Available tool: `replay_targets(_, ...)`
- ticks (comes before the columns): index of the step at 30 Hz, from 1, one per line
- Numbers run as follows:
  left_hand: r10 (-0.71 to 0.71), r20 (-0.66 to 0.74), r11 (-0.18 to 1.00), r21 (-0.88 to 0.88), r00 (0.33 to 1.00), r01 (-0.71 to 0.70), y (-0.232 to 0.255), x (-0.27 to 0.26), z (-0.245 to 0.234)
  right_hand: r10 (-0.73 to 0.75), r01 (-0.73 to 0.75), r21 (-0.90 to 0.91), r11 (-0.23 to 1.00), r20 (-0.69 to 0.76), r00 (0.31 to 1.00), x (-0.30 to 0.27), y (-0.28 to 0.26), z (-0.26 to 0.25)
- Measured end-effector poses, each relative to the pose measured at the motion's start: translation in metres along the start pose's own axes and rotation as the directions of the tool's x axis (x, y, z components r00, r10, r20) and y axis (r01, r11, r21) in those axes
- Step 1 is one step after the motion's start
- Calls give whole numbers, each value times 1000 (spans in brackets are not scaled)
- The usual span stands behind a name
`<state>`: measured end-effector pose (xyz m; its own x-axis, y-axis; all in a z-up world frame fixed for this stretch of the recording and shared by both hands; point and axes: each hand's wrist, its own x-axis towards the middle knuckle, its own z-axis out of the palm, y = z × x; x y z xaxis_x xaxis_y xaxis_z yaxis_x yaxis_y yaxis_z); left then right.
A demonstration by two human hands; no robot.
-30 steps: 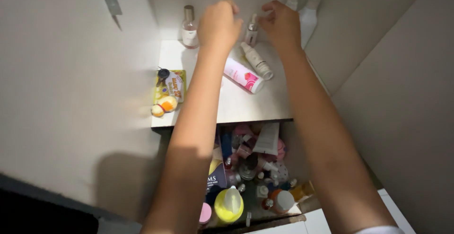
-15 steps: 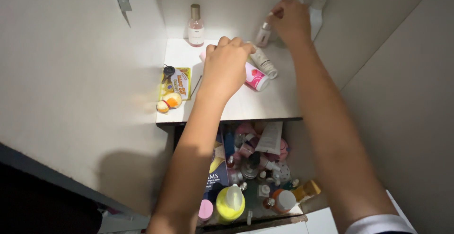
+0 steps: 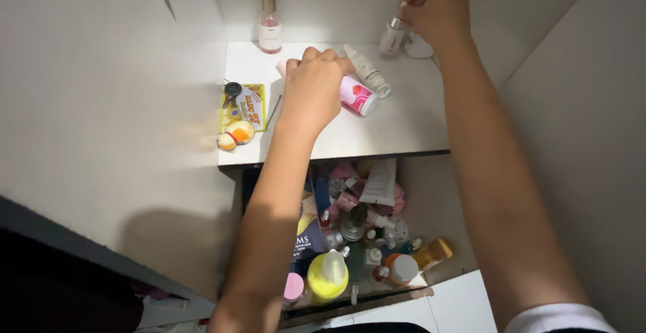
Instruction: Organizing various skincare and cosmetic bottles and tubes on a cupboard shelf.
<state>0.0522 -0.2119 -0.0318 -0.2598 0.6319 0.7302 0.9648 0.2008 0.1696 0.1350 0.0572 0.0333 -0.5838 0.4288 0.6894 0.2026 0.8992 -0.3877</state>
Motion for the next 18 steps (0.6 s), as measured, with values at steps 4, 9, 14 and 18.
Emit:
replay_targets(4, 2, 2, 1000, -8, 1000, -2, -2, -1, 2, -49, 47, -85, 995, -20, 999, 4, 15, -4)
replay_targets(9, 26, -42, 1000, -9, 999, -26, -4, -2, 8, -19, 36, -454, 890, 42, 999, 5, 33, -25)
replay_targets(14, 25, -37, 1000, -3, 999, -25, -3, -2, 6, 129, -85, -530, 843, 47, 990, 4, 56, -25)
replay_targets(18, 9, -32, 1000, -21, 999, -10, -5, -2, 6, 131, -111, -659, 744, -20, 991, 3, 60, -17)
